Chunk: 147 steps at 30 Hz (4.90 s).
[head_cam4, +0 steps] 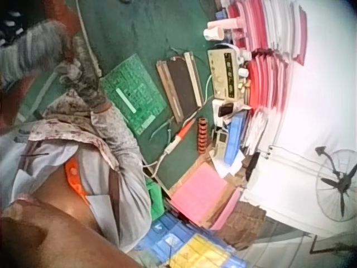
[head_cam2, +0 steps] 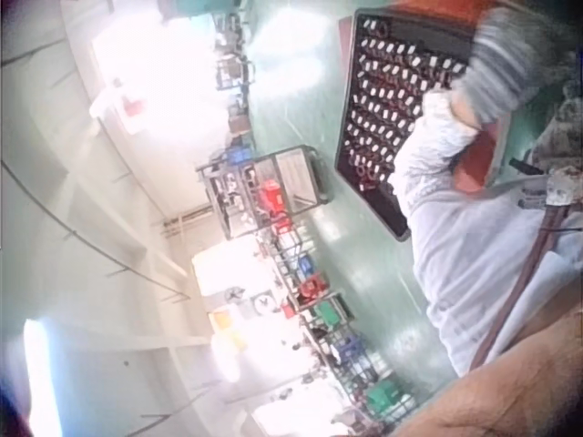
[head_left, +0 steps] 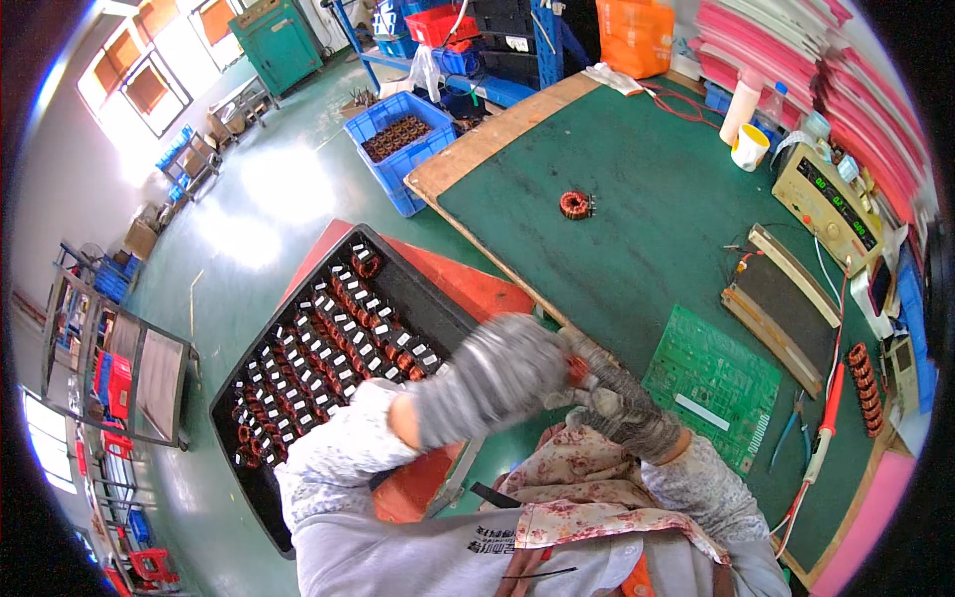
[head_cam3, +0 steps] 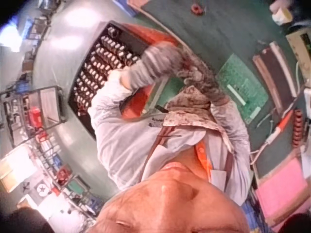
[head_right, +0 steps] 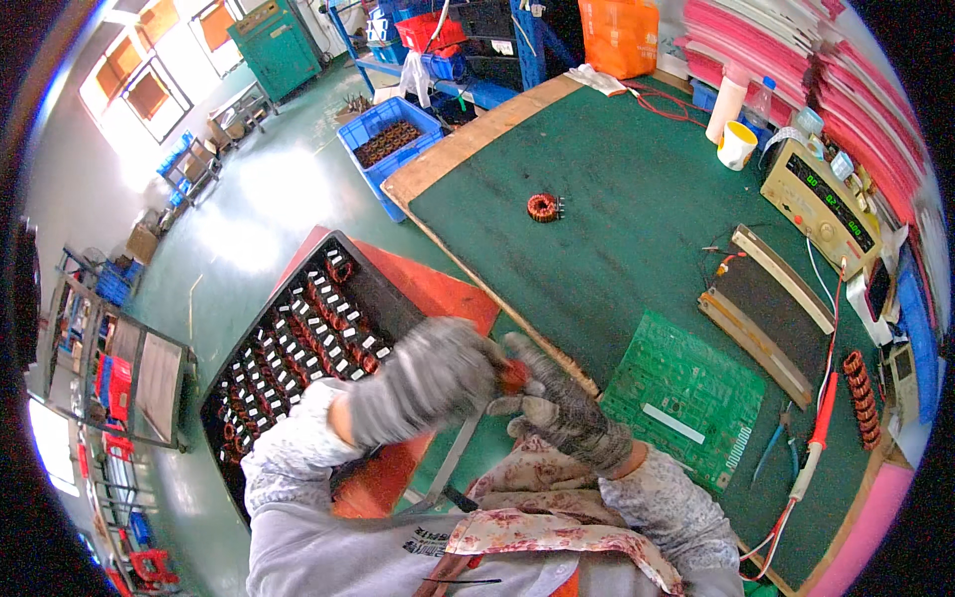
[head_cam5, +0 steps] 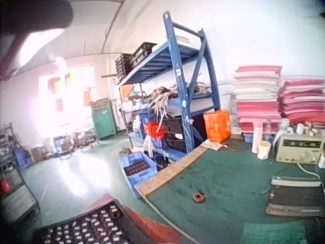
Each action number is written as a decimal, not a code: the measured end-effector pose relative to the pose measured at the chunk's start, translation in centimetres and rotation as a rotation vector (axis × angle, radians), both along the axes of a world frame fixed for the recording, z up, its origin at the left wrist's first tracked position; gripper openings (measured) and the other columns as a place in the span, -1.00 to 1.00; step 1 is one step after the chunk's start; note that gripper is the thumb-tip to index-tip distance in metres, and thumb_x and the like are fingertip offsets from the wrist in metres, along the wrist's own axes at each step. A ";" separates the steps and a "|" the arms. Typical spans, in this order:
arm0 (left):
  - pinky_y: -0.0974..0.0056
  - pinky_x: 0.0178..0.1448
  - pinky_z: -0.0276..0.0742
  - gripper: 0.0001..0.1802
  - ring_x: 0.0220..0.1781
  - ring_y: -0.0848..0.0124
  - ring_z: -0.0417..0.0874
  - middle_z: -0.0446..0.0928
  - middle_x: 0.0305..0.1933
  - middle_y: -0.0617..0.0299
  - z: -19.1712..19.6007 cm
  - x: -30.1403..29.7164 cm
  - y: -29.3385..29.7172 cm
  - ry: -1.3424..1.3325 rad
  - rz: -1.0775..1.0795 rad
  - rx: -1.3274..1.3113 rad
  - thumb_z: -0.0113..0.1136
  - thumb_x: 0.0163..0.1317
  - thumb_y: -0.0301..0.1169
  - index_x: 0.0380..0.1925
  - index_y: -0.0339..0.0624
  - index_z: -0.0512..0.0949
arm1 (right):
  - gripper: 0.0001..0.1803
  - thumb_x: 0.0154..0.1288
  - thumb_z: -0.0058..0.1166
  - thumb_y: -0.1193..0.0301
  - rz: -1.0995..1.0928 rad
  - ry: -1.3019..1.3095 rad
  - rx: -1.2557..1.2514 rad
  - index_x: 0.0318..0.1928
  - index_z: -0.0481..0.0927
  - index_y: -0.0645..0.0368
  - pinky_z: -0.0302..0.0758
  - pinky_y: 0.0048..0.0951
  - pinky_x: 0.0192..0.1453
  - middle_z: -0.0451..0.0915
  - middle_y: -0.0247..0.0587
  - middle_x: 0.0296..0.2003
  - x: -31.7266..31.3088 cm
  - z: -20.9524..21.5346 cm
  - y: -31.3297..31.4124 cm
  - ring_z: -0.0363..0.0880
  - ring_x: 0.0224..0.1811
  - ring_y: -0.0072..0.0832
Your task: The person assembles copper coils onto a printed circuit board, then inspects the inductors.
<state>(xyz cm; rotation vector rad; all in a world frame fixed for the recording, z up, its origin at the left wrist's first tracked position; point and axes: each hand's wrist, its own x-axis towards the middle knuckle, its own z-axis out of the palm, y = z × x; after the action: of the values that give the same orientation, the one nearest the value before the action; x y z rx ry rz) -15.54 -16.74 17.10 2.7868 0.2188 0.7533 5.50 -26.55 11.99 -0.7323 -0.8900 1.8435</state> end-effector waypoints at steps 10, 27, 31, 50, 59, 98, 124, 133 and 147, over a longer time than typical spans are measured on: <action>0.05 0.23 0.40 -0.34 0.08 0.05 0.52 0.54 0.00 -0.02 -5.7 -14.6 17.1 0.294 0.943 0.137 0.49 -0.14 -0.14 -0.01 -0.18 0.53 | -0.44 0.17 0.21 0.08 -0.601 -0.535 0.175 0.08 0.50 0.16 0.42 -0.61 -0.08 0.51 -0.38 -0.13 9.6 2.7 -6.3 0.46 -0.16 -0.62; 0.00 0.35 0.26 -0.18 0.26 -0.11 0.26 0.33 0.19 -0.15 -10.4 -20.2 22.3 0.605 1.216 0.026 0.50 -0.33 -0.27 0.07 -0.09 0.43 | -0.29 -0.04 0.29 0.46 -0.874 -1.789 0.320 0.20 0.35 0.16 0.37 -0.19 0.28 0.42 0.05 0.13 24.8 -1.5 -0.3 0.42 0.19 -0.09; 0.01 0.25 0.39 -0.12 0.28 -0.01 0.29 0.35 0.17 -0.09 -13.4 -26.8 23.8 0.234 1.266 -0.203 0.43 -0.16 -0.04 0.16 -0.17 0.30 | -0.21 -0.03 0.29 0.46 -0.546 -1.870 0.070 0.28 0.26 0.16 0.36 -0.16 0.30 0.36 0.06 0.15 23.3 -1.1 3.4 0.40 0.20 -0.04; 0.17 0.31 0.31 -0.21 0.11 0.19 0.47 0.53 -0.02 0.07 -13.4 -24.4 24.7 0.547 1.149 -0.049 0.43 -0.18 -0.30 0.13 -0.24 0.38 | -0.34 0.10 0.29 0.27 -0.811 -1.662 0.169 0.20 0.37 0.17 0.22 -0.20 0.42 0.38 0.01 0.19 23.0 -1.3 -6.7 0.30 0.30 -0.07; 0.23 0.23 0.38 -0.31 0.02 0.27 0.49 0.52 -0.09 0.13 -12.2 -24.9 23.1 0.064 1.103 -0.373 0.40 -0.15 -0.42 0.08 -0.24 0.39 | -0.52 0.17 0.28 0.28 -0.743 -1.504 0.228 0.09 0.49 0.09 0.56 -0.33 -0.03 0.53 -0.16 -0.03 22.8 -1.7 -8.5 0.55 -0.14 -0.36; 0.11 0.09 0.49 -0.69 -0.02 0.03 0.53 0.54 -0.07 0.04 -11.2 19.0 8.9 -0.030 0.016 -0.344 0.30 0.00 -0.49 -0.20 -0.21 0.52 | -0.26 -0.03 0.45 0.17 -0.898 -0.654 -0.137 0.15 0.44 0.18 0.35 -0.44 0.24 0.51 -0.31 -0.01 19.2 -4.6 -6.4 0.46 0.07 -0.48; 0.08 0.13 0.45 -0.71 0.01 0.03 0.51 0.54 -0.09 0.06 -11.5 18.9 10.0 -0.029 0.003 -0.394 0.32 0.06 -0.40 -0.20 -0.18 0.53 | -0.15 -0.18 0.44 0.36 -0.606 -2.112 0.140 0.23 0.37 0.03 0.25 -0.19 0.36 0.43 -0.09 0.13 24.2 -1.7 2.1 0.36 0.21 -0.13; 0.03 0.22 0.40 -0.61 0.11 0.05 0.46 0.50 0.03 0.06 -10.9 18.4 8.8 0.014 0.044 -0.364 0.39 -0.02 -0.38 -0.14 -0.14 0.54 | -0.47 -0.13 0.37 0.24 -0.542 -2.248 0.370 -0.04 0.54 -0.12 0.25 -0.11 0.17 0.48 -0.36 -0.03 22.1 -1.7 4.8 0.35 0.08 -0.27; 0.10 0.41 0.30 -0.34 0.37 0.19 0.33 0.29 0.34 0.05 -8.7 20.0 -6.1 -0.130 -0.376 -1.945 0.15 0.33 -0.30 0.37 -0.20 0.17 | -0.34 -0.01 0.38 0.28 -1.185 -1.340 0.539 0.13 0.44 0.14 0.49 -0.18 0.11 0.54 -0.05 0.05 9.4 -3.5 -7.8 0.54 0.06 -0.11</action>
<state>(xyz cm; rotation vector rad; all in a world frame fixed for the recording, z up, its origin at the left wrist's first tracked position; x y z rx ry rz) 4.50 -22.89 8.39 0.8680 0.1962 0.2332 14.87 -34.32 8.46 -1.6473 -1.2127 -0.1127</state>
